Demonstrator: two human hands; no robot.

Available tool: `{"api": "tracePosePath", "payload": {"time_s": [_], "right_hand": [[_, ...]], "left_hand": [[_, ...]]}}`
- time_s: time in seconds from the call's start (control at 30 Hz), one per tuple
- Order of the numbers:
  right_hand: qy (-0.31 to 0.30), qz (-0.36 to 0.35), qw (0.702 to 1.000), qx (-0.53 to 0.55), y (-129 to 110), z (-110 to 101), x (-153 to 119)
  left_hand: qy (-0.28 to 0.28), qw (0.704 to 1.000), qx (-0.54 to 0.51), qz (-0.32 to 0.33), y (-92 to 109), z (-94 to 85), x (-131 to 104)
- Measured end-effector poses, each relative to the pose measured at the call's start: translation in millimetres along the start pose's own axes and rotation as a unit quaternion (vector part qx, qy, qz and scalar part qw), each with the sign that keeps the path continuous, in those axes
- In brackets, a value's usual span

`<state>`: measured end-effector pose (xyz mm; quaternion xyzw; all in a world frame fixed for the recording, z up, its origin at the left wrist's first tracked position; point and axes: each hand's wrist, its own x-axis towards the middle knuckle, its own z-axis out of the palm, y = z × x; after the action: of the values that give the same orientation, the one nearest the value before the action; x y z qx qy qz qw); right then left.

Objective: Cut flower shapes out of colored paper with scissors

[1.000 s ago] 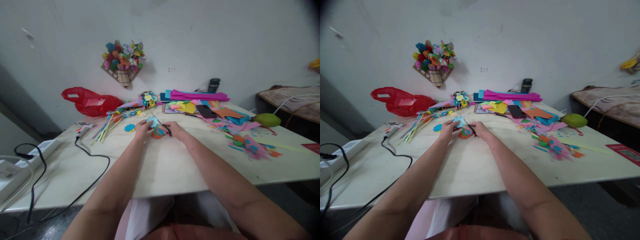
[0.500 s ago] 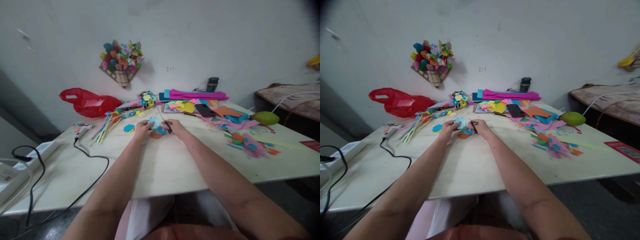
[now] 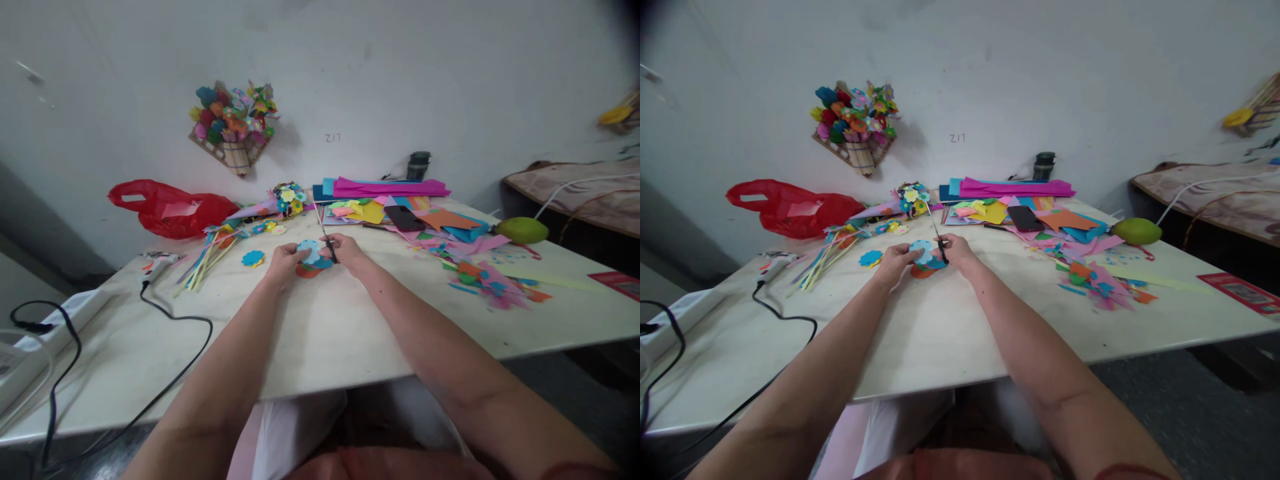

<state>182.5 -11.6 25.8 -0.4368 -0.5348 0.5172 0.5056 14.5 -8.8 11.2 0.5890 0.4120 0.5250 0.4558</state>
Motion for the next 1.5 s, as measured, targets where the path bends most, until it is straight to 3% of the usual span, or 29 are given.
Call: {"api": "tracePosePath", "payload": {"time_s": [0.33, 0.63, 0.83, 1.13, 1.5], "right_hand": [[0.014, -0.027, 1.0, 0.005, 3, 0, 4], [-0.002, -0.025, 1.0, 0.015, 4, 6, 1], [0.003, 0.028, 0.999, -0.024, 0, 0, 0], [-0.028, 0.019, 0.998, -0.054, 6, -16, 8], [-0.033, -0.005, 0.999, -0.039, 0, -7, 1]], "left_hand": [[-0.045, 0.998, -0.038, -0.03, 1, 1.6, -2], [-0.006, 0.994, -0.091, -0.054, 4, 6.8, -5], [0.001, 0.995, -0.097, -0.039, 6, 6.3, -4], [-0.05, 0.993, -0.089, -0.062, 5, 4.1, -4], [-0.148, 0.985, -0.031, -0.08, 2, 3.8, -5]]}}
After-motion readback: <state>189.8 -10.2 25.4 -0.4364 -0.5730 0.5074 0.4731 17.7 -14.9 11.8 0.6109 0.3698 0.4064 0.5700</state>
